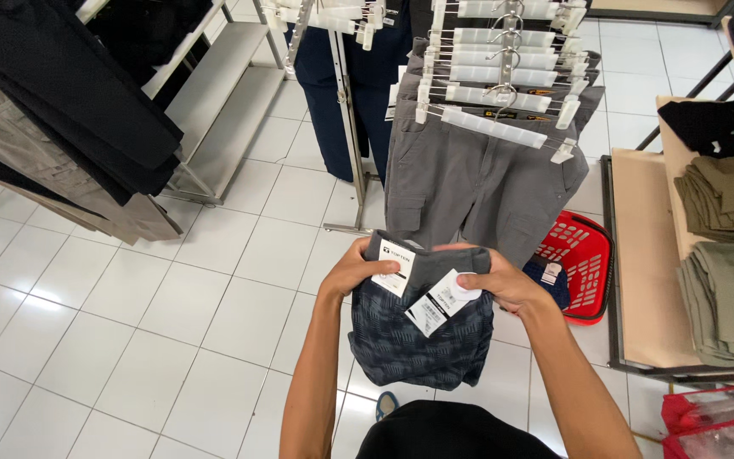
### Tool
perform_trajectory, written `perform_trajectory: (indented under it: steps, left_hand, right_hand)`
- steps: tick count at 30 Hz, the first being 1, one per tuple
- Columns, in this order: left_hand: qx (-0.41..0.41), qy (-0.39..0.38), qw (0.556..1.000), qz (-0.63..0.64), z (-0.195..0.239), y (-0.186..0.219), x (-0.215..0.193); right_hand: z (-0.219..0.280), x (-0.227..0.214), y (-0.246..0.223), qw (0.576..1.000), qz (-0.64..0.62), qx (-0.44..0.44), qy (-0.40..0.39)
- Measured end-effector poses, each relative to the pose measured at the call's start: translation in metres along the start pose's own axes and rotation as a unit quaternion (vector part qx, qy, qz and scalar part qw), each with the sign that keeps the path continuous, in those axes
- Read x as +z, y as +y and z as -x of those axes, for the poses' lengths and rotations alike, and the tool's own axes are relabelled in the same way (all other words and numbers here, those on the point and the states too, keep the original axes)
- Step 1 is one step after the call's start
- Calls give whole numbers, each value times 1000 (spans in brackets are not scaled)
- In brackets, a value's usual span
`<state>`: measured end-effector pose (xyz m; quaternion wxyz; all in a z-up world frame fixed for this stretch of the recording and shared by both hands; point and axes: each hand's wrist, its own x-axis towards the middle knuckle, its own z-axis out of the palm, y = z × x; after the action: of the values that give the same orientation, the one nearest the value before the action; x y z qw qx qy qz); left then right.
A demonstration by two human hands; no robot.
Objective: The person takes folded shorts from a red shopping basket, unfolds them, and places them onto white hangers. They then hang the shorts on a metal clothing rack in a store aisle, repeating the process for multiple items.
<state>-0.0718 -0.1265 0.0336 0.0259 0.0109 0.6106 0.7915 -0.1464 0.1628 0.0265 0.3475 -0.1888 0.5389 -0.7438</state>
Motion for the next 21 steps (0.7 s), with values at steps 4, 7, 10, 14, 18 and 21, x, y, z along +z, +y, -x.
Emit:
perform_trajectory:
  steps: [4,7,10,14,18,21]
  left_hand:
    - [-35,70,994,-76,-14,-18,-2]
    - [105,188,931,-296,-25,-48,12]
    - [246,307,862,-320,-24,-52,48]
    - [176,113,933,-293,-11,-14,94]
    - [113,104,960,-232,-15,-19,95]
    - [127,148,923,-332,-26,-36,72]
  right_hand:
    - [-11,-10,2,996,66,-17,49]
    - [-17,14,-14,981,142,-49,122]
    - [-41,13,-3,955,177,-119,206]
    - [-52,38,-14,940,188,-138,248]
    - [-54,23,-12,957,159,-162,180]
    - [-45,19,-17,972,129,-153,121]
